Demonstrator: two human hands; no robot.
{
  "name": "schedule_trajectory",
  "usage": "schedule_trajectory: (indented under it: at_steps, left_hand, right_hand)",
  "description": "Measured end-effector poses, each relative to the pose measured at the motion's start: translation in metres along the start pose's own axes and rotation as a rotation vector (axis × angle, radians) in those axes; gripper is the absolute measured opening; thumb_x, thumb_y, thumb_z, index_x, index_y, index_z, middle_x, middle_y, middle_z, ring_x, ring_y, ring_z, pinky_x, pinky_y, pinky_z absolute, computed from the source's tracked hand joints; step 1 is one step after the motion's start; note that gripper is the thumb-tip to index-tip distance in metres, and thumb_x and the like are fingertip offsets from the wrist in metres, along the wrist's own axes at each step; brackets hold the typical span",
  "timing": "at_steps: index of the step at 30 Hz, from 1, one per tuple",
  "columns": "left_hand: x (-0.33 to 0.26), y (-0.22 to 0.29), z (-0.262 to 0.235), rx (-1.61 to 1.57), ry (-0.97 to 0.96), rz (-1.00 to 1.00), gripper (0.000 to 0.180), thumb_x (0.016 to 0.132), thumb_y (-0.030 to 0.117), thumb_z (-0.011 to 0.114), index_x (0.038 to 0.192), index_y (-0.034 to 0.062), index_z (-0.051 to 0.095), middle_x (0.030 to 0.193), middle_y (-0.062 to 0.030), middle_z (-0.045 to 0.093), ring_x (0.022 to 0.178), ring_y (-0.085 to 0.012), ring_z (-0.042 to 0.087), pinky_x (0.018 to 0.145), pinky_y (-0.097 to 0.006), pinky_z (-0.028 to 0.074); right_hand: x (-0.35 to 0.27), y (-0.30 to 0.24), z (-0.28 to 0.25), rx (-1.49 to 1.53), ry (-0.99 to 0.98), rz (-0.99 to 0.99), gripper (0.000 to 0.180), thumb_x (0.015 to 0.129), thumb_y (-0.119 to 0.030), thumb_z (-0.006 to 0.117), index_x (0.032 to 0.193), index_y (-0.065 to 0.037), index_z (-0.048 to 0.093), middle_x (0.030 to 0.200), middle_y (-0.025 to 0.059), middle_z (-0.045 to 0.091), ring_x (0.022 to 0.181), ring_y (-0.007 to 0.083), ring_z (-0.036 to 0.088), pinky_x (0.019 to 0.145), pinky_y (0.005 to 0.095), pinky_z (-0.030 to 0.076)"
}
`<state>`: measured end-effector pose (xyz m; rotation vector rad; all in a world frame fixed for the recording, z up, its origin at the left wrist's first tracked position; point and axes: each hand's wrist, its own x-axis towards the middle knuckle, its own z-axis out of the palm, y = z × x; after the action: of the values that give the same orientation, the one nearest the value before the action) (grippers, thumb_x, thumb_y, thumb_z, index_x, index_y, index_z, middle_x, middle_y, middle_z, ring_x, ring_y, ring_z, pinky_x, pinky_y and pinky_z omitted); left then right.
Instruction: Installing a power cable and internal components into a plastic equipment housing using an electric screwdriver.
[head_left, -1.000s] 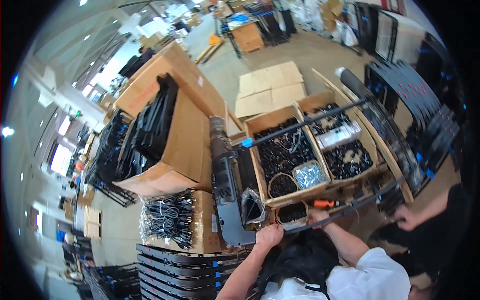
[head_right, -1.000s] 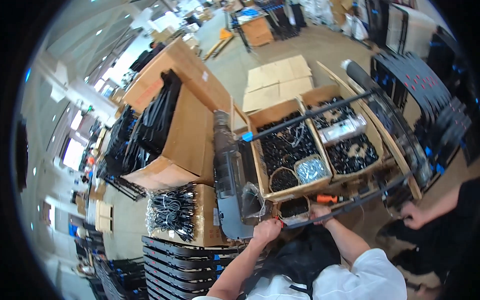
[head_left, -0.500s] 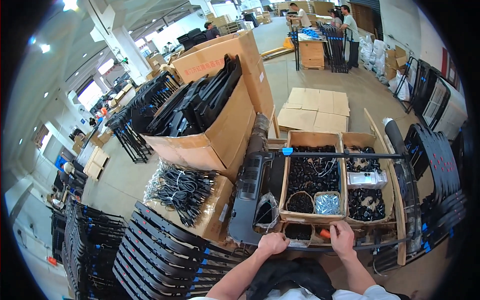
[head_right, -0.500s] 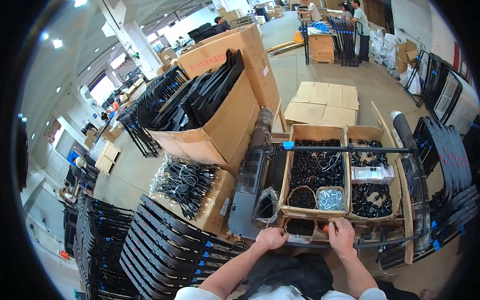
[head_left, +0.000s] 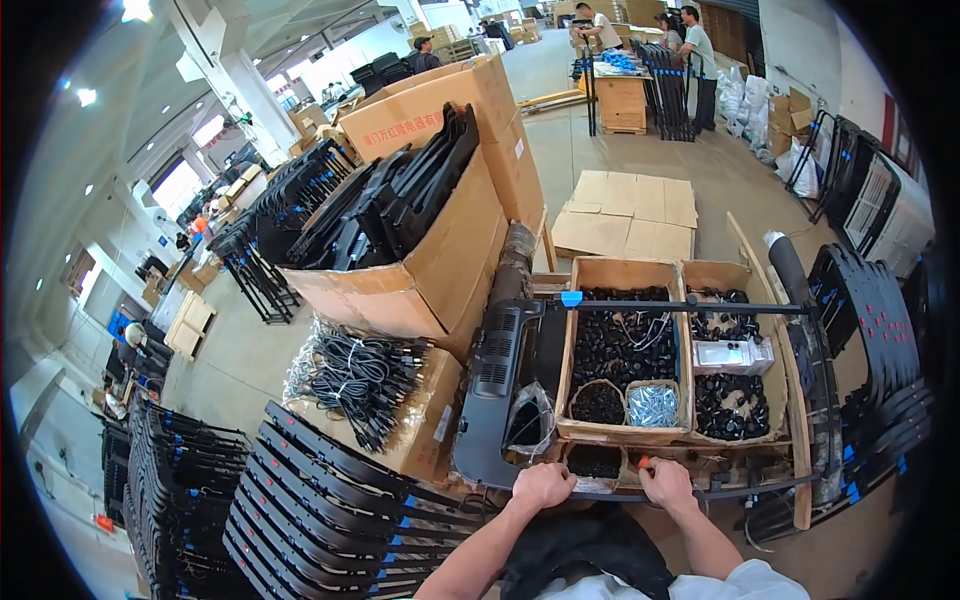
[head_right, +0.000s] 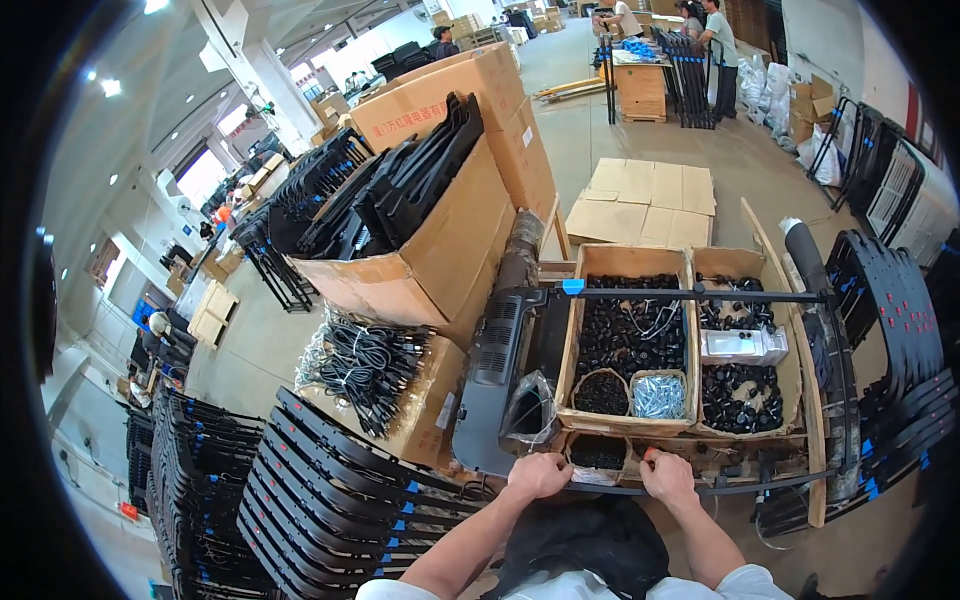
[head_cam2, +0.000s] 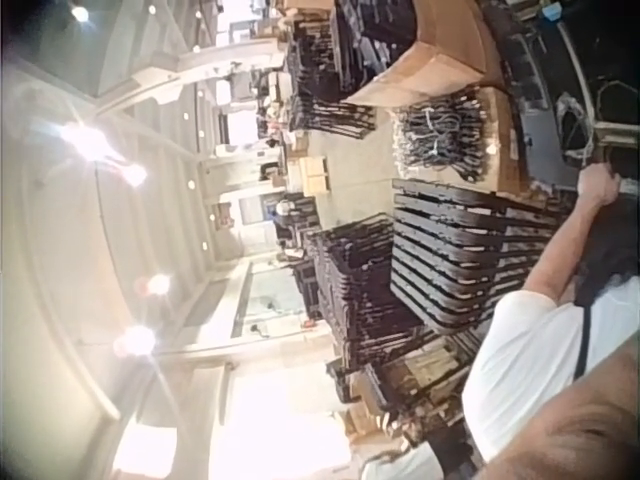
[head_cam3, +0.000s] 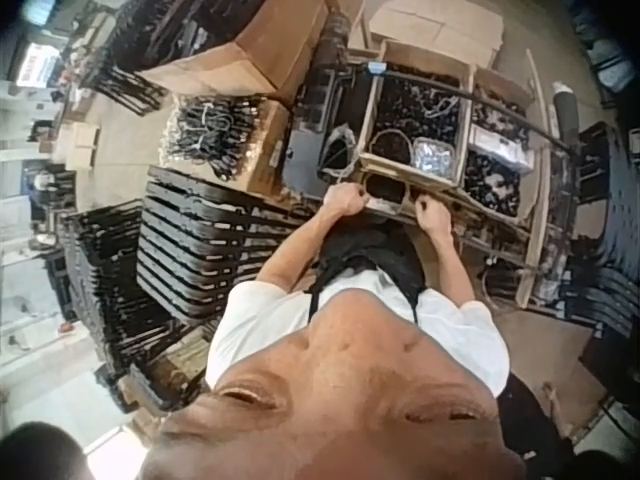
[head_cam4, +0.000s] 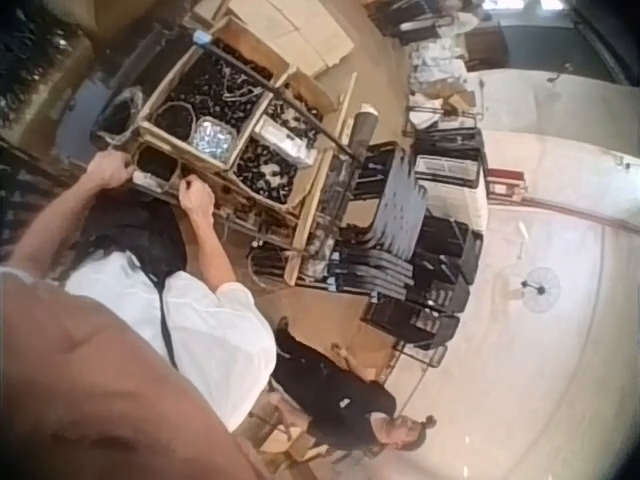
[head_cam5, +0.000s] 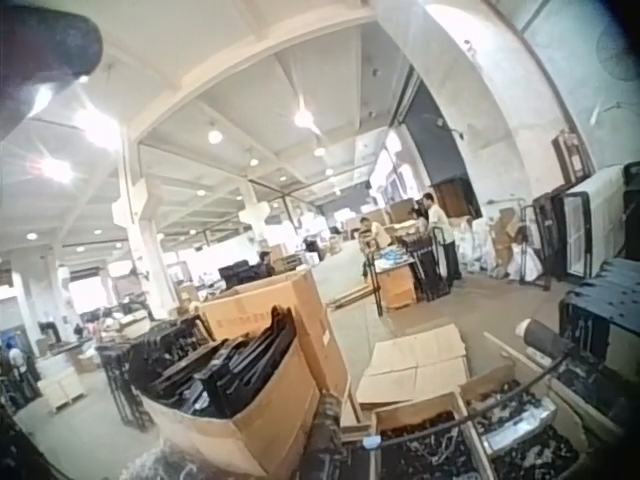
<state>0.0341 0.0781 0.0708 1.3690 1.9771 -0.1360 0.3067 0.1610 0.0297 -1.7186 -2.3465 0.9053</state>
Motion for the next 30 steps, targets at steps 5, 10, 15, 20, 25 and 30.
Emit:
schedule_trajectory:
  at_steps: [5,10,15,20,25,30]
  left_hand:
    - [0.0,0.004,0.003,0.0,0.055,-0.003,0.048,0.097,0.047,0.051,0.12,0.0136,0.076,0.119,-0.0196,0.075,0.113,-0.037,0.071,0.101,-0.048,0.055]
    - [0.001,-0.004,0.004,-0.02,0.064,0.011,0.048,0.098,0.045,0.051,0.117,0.0103,0.076,0.115,-0.0207,0.075,0.111,-0.0393,0.071,0.1,-0.05,0.055]
    - [-0.001,-0.01,0.003,-0.089,0.063,0.016,0.047,0.093,0.038,0.053,0.103,0.0009,0.079,0.112,-0.0241,0.076,0.107,-0.0392,0.073,0.096,-0.05,0.057]
    - [-0.009,-0.021,0.014,-0.131,0.187,0.021,0.044,0.089,0.037,0.056,0.098,0.0015,0.08,0.103,-0.0216,0.078,0.101,-0.0378,0.075,0.091,-0.048,0.059]
    - [-0.007,-0.017,0.018,-0.133,0.228,0.03,0.045,0.092,0.04,0.056,0.098,0.0011,0.079,0.099,-0.0214,0.077,0.098,-0.0398,0.074,0.09,-0.049,0.058]
    - [-0.01,-0.018,0.021,-0.163,0.236,0.023,0.045,0.094,0.04,0.055,0.099,0.0015,0.078,0.098,-0.0217,0.077,0.097,-0.0394,0.074,0.089,-0.05,0.058]
  right_hand:
    - [0.009,0.012,0.005,0.033,-0.082,0.034,0.035,0.09,-0.034,0.065,0.109,-0.009,0.079,0.099,0.0263,0.075,0.099,0.0433,0.072,0.093,0.0498,0.056]
    - [0.04,0.018,0.005,0.062,-0.254,-0.16,0.033,0.089,-0.033,0.065,0.106,-0.008,0.08,0.099,0.0259,0.075,0.096,0.041,0.073,0.09,0.0485,0.057]
    - [0.15,-0.014,-0.053,0.297,0.011,-0.314,0.025,0.097,-0.022,0.064,0.107,-0.003,0.075,0.088,0.0122,0.076,0.083,0.0213,0.072,0.075,0.0372,0.055]
    - [0.29,-0.05,-0.094,0.272,0.155,-0.477,0.027,0.103,-0.015,0.062,0.123,0.002,0.068,0.107,0.0128,0.074,0.096,0.0181,0.069,0.089,0.0317,0.054]
    - [0.374,-0.056,-0.089,-0.215,0.554,-0.655,0.046,0.104,-0.035,0.058,0.133,0.0,0.065,0.119,0.024,0.07,0.108,0.0456,0.067,0.1,0.0506,0.051]
    - [0.38,-0.057,-0.043,-0.439,0.258,-0.433,0.05,0.104,-0.048,0.053,0.12,-0.001,0.064,0.114,0.0253,0.069,0.108,0.0464,0.065,0.095,0.0566,0.05]
